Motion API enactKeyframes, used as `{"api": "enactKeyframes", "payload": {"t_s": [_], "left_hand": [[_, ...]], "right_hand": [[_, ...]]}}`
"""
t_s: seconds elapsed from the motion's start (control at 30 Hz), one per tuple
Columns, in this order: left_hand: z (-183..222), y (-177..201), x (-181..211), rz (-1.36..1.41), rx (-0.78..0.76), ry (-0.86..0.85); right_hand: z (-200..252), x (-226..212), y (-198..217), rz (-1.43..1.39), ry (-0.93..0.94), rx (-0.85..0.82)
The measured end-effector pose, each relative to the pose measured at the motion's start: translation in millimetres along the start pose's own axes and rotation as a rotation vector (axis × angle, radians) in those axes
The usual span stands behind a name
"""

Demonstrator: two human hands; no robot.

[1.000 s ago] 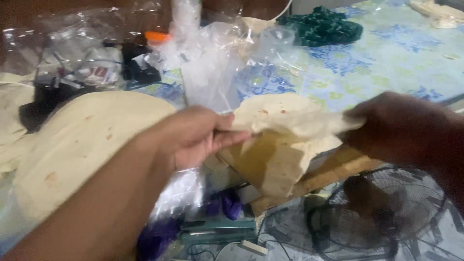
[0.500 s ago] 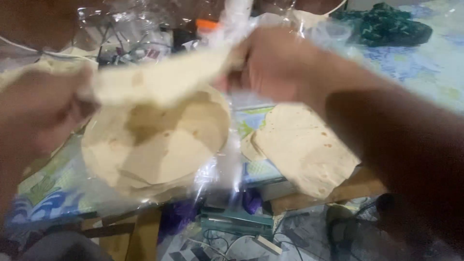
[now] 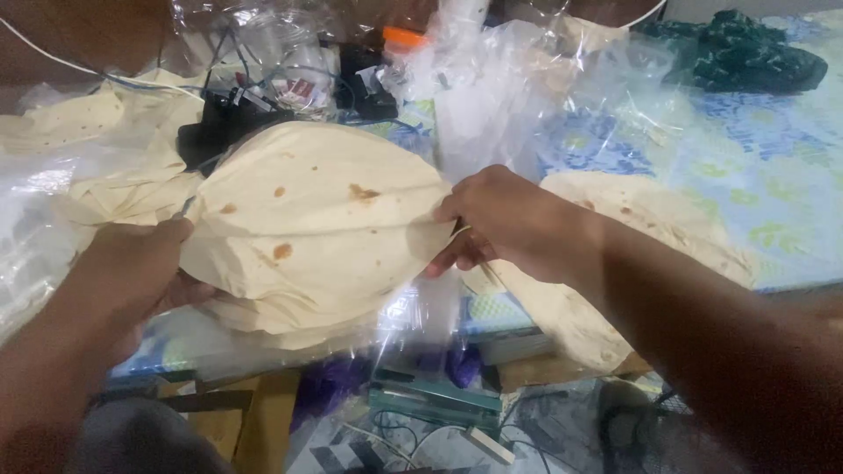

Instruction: The person stacks flat tortillas on top of each other and places them into plastic bags by hand on a table.

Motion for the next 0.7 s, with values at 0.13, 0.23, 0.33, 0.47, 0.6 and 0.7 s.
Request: {"api": "enactKeyframes", "payload": {"t_s": [0.13, 0.23, 0.33, 0.47, 0.6, 0.7], "left_hand": [[-5, 5, -4, -0.089, 0.032, -0.019], [-16, 4, 2, -0.421, 0.026, -0.219], [-24, 13, -12, -0.32, 0.109, -0.149], [-30, 21, -17, -0.269, 0.162, -0.208], [-2, 21, 5, -0.501, 0.209, -0.239], [-16, 34, 6, -0.769, 0.471, -0.387]], "right_hand": [[-3, 3, 0, -0.017, -0.013, 0.016], [-3, 3, 3, 0.029, -0.025, 0.077], [-3, 5, 4, 0.075, -0.038, 0.097], [0, 6, 2, 0.042, -0.046, 0.083], [1, 10, 0, 0.063, -0.07, 0.056], [-4, 15, 10, 0.161, -0.091, 0.112]]}}
Point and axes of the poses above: each hand's wrist, its own z-axis away from the middle knuckle, its own y-axis out of the back of the hand, x = y × z, the point moved 10 cm from there along -z, towards the middle knuckle, and after that the axes turned 12 degrees about -z, right-handed, at the moved point
